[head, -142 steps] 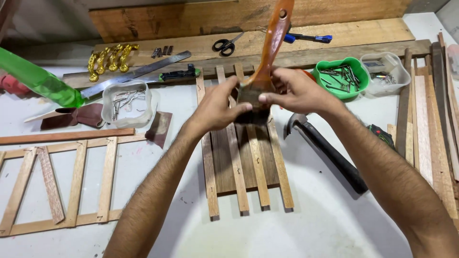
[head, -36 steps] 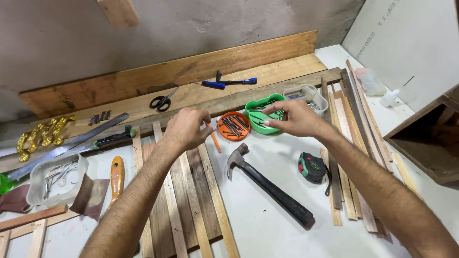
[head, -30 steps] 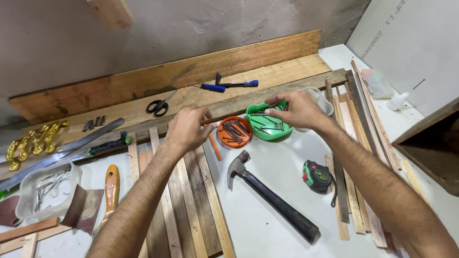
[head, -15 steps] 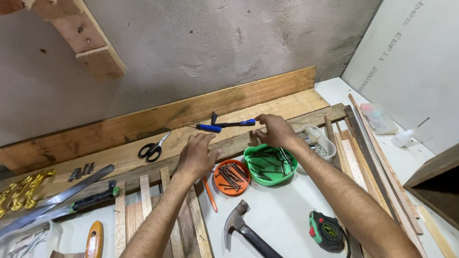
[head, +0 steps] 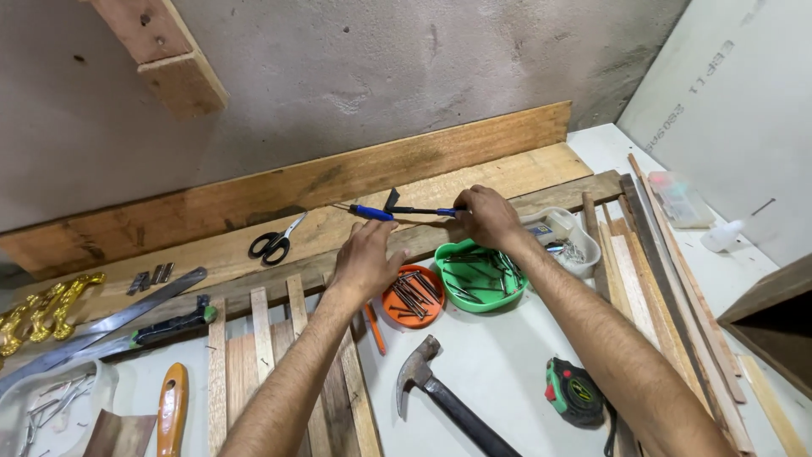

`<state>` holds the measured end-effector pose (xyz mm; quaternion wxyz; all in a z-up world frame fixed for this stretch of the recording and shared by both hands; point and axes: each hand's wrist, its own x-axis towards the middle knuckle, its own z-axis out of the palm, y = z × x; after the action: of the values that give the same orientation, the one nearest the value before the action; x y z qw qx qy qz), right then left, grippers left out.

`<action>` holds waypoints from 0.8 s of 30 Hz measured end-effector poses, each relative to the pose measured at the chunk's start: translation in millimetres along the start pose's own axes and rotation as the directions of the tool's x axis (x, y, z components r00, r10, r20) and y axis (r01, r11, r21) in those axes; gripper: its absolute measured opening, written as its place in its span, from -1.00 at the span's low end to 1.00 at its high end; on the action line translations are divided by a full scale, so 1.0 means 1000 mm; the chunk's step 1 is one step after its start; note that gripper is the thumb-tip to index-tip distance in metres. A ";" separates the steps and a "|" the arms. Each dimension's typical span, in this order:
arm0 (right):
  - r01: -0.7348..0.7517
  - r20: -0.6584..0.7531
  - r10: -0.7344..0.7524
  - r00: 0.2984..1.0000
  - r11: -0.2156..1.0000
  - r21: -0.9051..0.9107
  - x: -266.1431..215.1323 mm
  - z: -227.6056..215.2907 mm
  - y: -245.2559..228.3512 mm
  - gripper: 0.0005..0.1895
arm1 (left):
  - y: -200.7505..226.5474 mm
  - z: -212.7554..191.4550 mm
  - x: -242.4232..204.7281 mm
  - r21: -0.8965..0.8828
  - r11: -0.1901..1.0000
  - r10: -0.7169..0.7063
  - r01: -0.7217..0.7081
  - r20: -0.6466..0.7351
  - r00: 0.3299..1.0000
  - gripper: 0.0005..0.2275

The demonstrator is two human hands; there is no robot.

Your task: The person measures wooden slats with a tape measure, marks them with a pencil, and hammers nails to assemble small wooden lattice frames on a workbench. They handle nails from containers, position slats, and pick up sandpaper near the end.

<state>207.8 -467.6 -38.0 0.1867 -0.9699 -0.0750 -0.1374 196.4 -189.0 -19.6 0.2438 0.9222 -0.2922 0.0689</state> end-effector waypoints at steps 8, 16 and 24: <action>-0.031 -0.056 0.036 0.998 0.995 0.096 -0.064 -0.068 -0.043 -0.82 | 0.023 -0.013 -0.015 -0.086 0.993 -0.089 0.083 -0.071 0.993 -0.50; 0.219 -0.244 -0.179 0.953 0.965 0.145 -0.148 -0.129 -0.103 -0.82 | 0.049 -0.054 -0.060 -0.845 0.511 -0.197 0.158 0.064 0.978 -0.56; 0.291 -0.312 -0.233 0.921 0.944 0.154 -0.211 -0.160 -0.209 -0.81 | 0.078 -0.129 -0.157 -0.945 0.326 -0.142 0.024 -0.023 0.990 -0.73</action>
<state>-72.2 -356.8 113.7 0.2708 -0.8969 -0.1899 -0.2936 25.4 -101.7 82.1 0.7499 0.6197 -0.2179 -0.0788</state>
